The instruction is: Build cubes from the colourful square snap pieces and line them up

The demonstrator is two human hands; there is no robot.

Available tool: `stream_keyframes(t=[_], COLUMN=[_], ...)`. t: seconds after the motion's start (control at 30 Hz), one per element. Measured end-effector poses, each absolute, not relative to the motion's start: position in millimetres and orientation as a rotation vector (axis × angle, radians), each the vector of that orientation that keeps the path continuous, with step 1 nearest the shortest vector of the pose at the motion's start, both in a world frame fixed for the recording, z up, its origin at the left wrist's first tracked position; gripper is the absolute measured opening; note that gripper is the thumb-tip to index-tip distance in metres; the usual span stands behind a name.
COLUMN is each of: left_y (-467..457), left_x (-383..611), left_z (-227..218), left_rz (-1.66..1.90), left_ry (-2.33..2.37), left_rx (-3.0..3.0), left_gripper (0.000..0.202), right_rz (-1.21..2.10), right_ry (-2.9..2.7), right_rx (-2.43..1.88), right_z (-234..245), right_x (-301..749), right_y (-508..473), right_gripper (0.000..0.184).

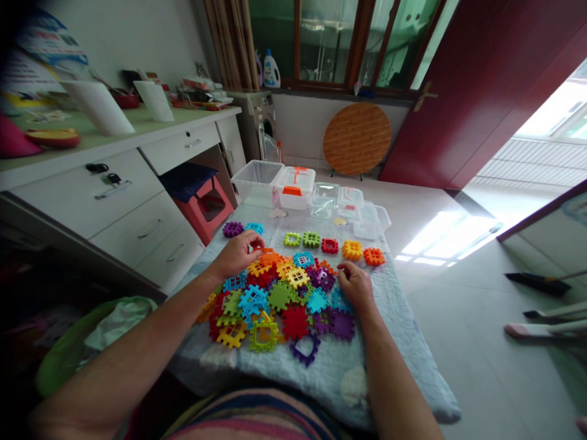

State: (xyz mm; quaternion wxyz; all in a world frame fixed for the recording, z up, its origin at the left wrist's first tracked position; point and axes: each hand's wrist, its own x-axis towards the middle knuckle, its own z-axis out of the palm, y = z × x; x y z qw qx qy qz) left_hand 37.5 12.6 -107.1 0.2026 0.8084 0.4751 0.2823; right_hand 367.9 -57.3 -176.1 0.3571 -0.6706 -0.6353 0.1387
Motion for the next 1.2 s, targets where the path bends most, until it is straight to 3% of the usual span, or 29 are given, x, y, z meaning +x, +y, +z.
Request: stream_keyframes(t=[0.2,0.7,0.97,1.2], left_y=[1,34,30,25], left_x=[36,54,5,-67], left_z=[-101,-117,-119,-161], left_rz=[0.432,0.163,0.471,0.723], left_ry=[1.081,1.458,1.431,1.486], left_rx=[2.362,2.309,2.223,1.929], left_gripper=[0.026,0.052,0.056,0.054], right_rz=[0.340,0.369,0.433,0.436], right_ry=[-1.645,-1.639,-1.632,-2.094], right_rx=[-1.724,-1.732,-1.687,-1.370], right_z=[-176,-176,-167,-107], right_x=[368,368,366,314], right_y=[-57,-57,-61,-39], right_gripper=[0.029,0.030,0.028,0.019])
